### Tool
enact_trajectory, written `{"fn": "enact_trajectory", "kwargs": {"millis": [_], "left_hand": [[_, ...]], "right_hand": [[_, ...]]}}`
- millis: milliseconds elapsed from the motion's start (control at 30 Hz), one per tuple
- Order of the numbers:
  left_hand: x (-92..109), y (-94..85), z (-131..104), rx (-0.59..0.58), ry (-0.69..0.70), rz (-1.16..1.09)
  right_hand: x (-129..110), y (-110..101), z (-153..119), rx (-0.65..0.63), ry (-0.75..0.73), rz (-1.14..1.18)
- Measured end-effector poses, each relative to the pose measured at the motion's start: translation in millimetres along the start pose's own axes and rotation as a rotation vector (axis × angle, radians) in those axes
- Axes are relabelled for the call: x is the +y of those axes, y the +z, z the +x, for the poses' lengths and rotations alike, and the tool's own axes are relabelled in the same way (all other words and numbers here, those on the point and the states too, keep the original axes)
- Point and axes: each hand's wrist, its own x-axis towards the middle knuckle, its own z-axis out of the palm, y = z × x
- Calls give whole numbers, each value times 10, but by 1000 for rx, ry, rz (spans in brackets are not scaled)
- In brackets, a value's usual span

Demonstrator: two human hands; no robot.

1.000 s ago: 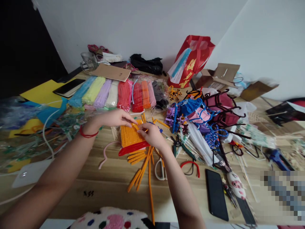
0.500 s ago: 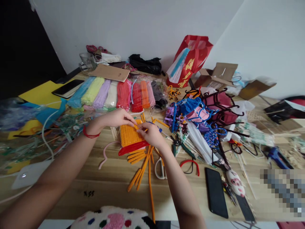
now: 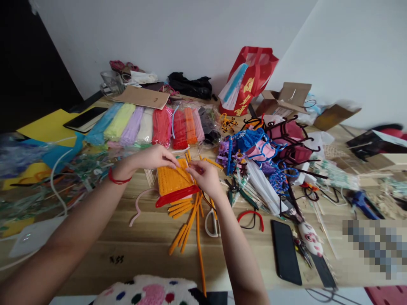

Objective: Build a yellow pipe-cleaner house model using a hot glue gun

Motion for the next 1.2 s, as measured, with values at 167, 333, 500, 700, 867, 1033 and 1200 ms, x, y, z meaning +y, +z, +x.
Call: {"fn": "enact_trajectory", "kwargs": {"millis": [167,333,500,700,867,1033,1200], "left_hand": [[56,22,-16,48,-33,-140],[-44,1,-137,189,-30,-265],[-421,110,-378,501,-138,-283],[-560,383,-562,565,-233,-268],[-553,512,-572,604,-255,-335],[-588,545,-568,624,-257,-442],[-612,567,-566,640,-264,-506]], "right_hand": [[-159,228,17,-83,-28,-178],[-183,455,104,-60,22,-187],[-151,534,174,-62,-36,-212],[-192,525,189,-126,-128,-322],[-219,525,216,-133,-104,-291],[-219,547,248,-103,-125,-215],[-238,560,269,-114,-157,-204]]}}
